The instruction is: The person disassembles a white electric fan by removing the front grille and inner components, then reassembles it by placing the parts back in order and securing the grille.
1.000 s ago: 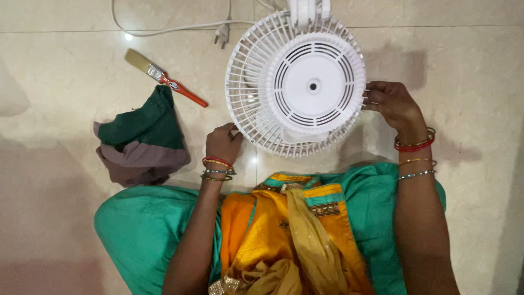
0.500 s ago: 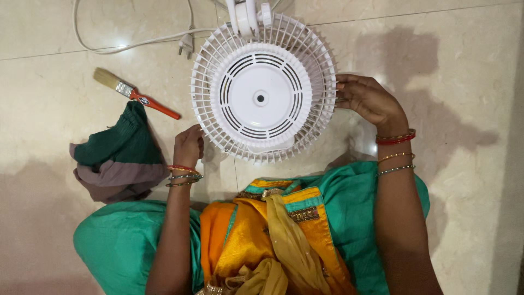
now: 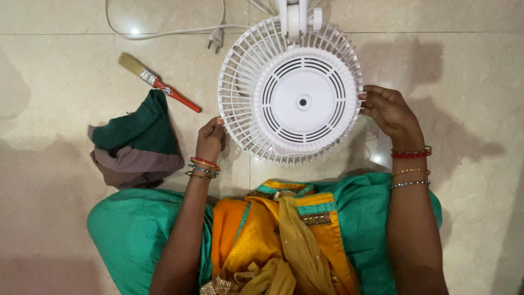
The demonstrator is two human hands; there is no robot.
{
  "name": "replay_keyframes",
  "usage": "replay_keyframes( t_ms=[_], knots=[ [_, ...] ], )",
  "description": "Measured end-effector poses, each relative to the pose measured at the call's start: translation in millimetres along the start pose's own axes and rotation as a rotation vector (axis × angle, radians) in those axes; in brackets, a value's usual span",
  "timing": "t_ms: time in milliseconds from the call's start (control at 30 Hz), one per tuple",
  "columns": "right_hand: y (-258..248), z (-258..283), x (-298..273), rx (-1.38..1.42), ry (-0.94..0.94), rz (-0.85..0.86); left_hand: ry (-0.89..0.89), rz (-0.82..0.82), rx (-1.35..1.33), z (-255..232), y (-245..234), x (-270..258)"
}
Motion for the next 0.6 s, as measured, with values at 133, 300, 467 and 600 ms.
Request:
replay_keyframes(
  t_ms=[133, 300, 467, 600],
  knots=[
    [10.5, 11.8, -9.0, -0.006, -0.007, -0.022, -0.082, -0.06, -0.152, 2.3, -2.0, -4.0],
    [28.3, 24.4, -12.7, 0.079, -0.042, 0.088, -0.197, -0.086, -0.208, 10.8, 5.6, -7.8],
    [37.7, 27.0, -4.1, 0.217, -0.164, 0.078, -0.221, -0.077, -0.267, 15.3, 9.4, -1.8],
    [29.1, 25.2, -1.9, 0.05, -0.171, 0.043, -0.205, -0.033, -0.241, 8.6, 14.0, -3.1]
  ],
)
Point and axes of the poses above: each hand's wrist, its own x-axis towards the middle knuckle, its own y-axis out of the palm, z = x × y, the point moved 10 cm from there along x, towards the middle knuckle, and after that the axes turned 1 degree about z, right-handed, at the moved point
